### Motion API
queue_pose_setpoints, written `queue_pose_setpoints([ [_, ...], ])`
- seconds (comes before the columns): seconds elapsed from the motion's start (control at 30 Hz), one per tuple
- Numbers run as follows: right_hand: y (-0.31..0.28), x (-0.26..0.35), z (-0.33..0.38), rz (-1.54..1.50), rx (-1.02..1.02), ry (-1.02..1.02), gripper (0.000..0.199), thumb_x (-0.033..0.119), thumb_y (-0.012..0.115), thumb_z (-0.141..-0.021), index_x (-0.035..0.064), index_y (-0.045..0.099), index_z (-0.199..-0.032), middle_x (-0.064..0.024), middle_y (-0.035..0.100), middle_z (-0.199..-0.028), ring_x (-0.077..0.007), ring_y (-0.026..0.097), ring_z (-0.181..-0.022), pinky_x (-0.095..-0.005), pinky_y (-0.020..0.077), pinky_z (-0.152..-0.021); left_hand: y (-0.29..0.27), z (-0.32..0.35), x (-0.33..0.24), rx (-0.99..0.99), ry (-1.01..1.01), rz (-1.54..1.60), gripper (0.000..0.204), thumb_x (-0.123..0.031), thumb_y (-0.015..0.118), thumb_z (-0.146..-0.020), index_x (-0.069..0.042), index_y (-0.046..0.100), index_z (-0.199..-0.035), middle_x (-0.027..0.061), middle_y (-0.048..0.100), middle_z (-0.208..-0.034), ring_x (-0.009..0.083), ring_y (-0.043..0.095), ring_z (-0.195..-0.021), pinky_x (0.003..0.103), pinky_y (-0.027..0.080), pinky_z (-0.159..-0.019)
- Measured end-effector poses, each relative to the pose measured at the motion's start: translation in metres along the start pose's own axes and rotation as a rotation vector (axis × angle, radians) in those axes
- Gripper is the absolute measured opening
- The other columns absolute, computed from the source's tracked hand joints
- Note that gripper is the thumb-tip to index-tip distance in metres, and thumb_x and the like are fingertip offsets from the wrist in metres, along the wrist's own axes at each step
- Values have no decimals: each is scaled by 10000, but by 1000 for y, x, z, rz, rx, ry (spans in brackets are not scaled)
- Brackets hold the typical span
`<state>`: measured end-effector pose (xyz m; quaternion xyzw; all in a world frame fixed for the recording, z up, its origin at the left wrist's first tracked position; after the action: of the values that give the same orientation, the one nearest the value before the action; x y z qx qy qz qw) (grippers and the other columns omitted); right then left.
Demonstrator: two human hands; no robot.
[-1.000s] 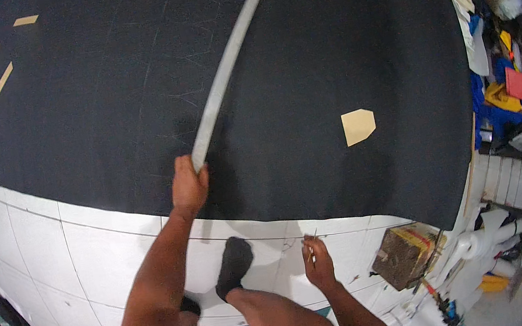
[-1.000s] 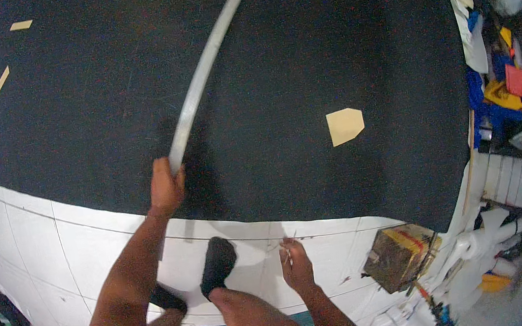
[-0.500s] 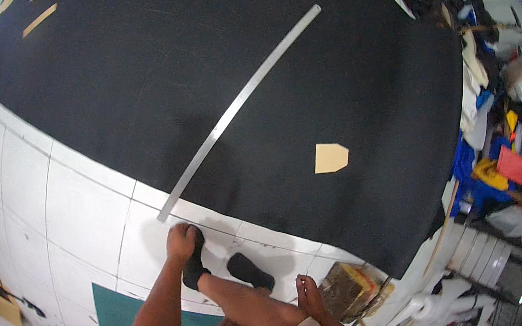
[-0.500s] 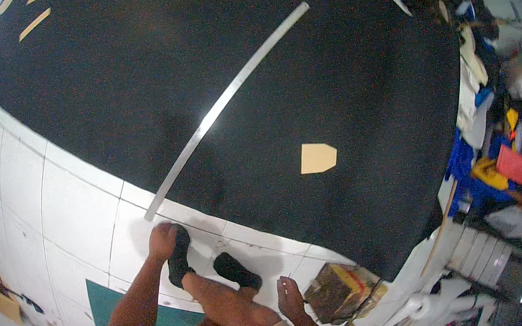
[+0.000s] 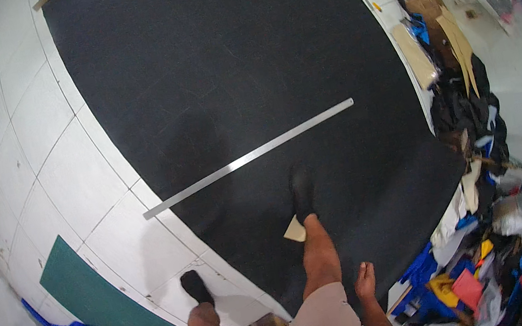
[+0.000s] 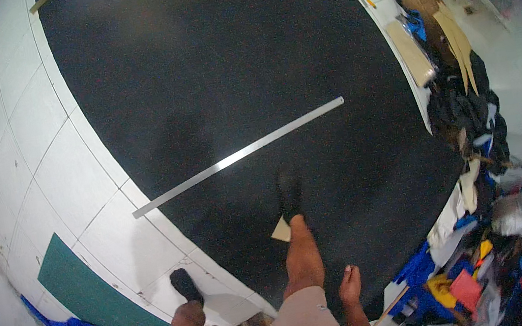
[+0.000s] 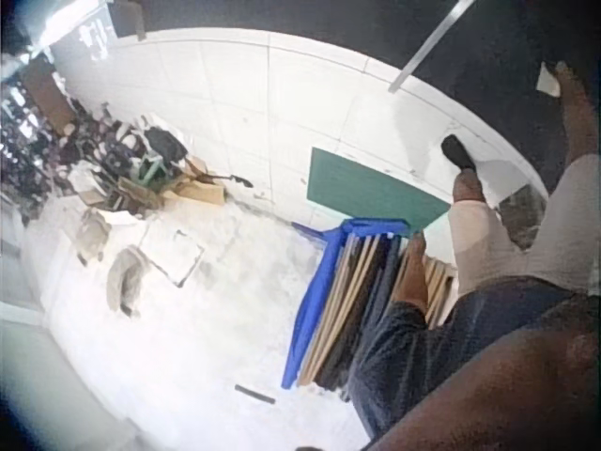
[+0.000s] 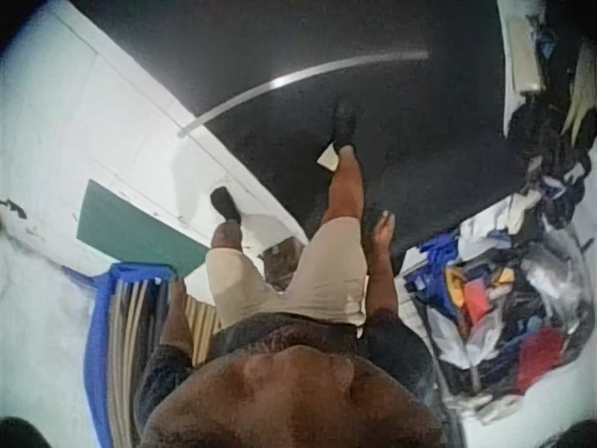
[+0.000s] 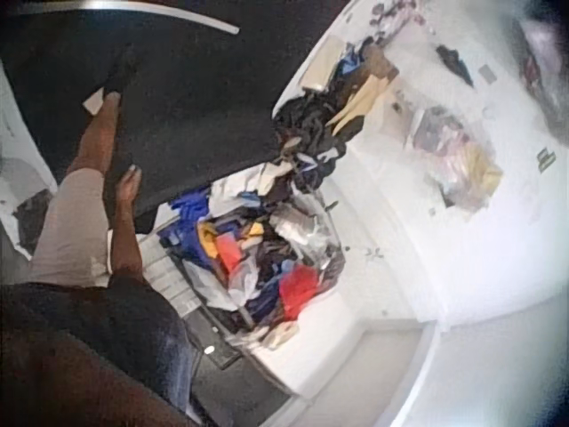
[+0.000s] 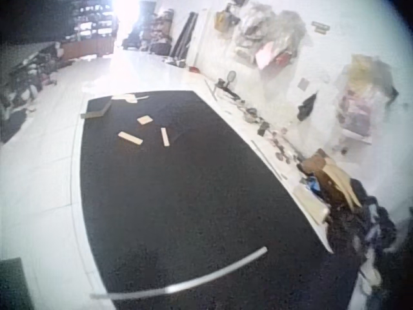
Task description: The person marks a large piece of black fabric on the floor using a template and a marking tool, then uses a long metal ruler to draw straight lines across the material.
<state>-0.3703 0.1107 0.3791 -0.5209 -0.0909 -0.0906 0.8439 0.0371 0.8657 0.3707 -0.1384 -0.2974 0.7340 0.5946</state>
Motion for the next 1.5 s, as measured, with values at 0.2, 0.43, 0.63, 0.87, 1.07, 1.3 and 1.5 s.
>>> queue_pose_setpoints([
  [0.2, -2, 74, -183, 48, 315, -199, 384, 357, 435, -1101, -6, 559, -1083, -230, 618, -1005, -365, 629, -949, -466, 483, -856, 118, 165, -45, 180, -145, 97, 349, -266, 649, -907, 50, 716, -1039, 225, 729, -999, 315, 698, -952, 443, 537, -868],
  [0.43, -48, 123, -312, 0, 427, -175, 409, 400, 389, -1119, 42, 572, -1192, -83, 675, -1102, -217, 648, -968, -375, 511, -820, 238, 239, -177, 273, -120, 227, 430, -366, 663, -924, 49, 702, -1026, 250, 729, -1037, 422, 689, -996, 454, 528, -899],
  [0.63, -78, 113, -361, 219, 508, -305, 366, 374, 429, -1113, 60, 584, -1218, -72, 665, -1071, -186, 634, -917, -331, 510, -796, 185, 196, -390, 171, -20, 675, 357, -285, 681, -975, 42, 688, -1117, 161, 738, -1003, 244, 697, -917, 361, 542, -858],
  [0.87, -120, 149, -384, 373, 488, -463, 350, 337, 466, -1100, 13, 596, -1124, -110, 645, -963, -214, 635, -893, -359, 516, -837, 205, 161, -430, 116, -33, 747, 358, -313, 685, -979, -8, 697, -1167, 135, 736, -1092, 223, 667, -1019, 371, 511, -942],
  [1.07, -86, 153, -459, 385, 592, -570, 334, 327, 451, -1104, 22, 588, -1087, -102, 648, -949, -218, 637, -859, -367, 520, -821, 262, 238, -381, 39, -273, 878, 320, -260, 675, -976, 17, 689, -1135, 133, 730, -1036, 223, 687, -954, 357, 535, -858],
  [1.3, -65, 195, -545, 377, 679, -598, 350, 323, 424, -1107, 15, 588, -1122, -201, 669, -1033, -368, 655, -960, -437, 511, -851, 254, 309, -392, -221, -219, 328, 422, -249, 727, -891, 11, 644, -1213, 253, 641, -1164, 433, 592, -1119, 502, 462, -991],
  [1.5, -41, 196, -610, 577, 662, -740, 316, 278, 434, -1103, 22, 595, -1193, -233, 683, -1148, -416, 670, -1063, -477, 517, -896, 240, 193, -467, -407, -15, 253, 486, -253, 721, -908, 0, 599, -1305, 259, 594, -1262, 441, 552, -1196, 483, 443, -1041],
])
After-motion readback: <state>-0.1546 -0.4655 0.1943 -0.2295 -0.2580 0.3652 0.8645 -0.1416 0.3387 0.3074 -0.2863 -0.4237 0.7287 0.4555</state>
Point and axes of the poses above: each hand's wrist, its own z-axis away from the middle knuckle, its own y-axis out of the palm, x = y × z, the point moved 8 cm from there along -z, towards the middle knuckle
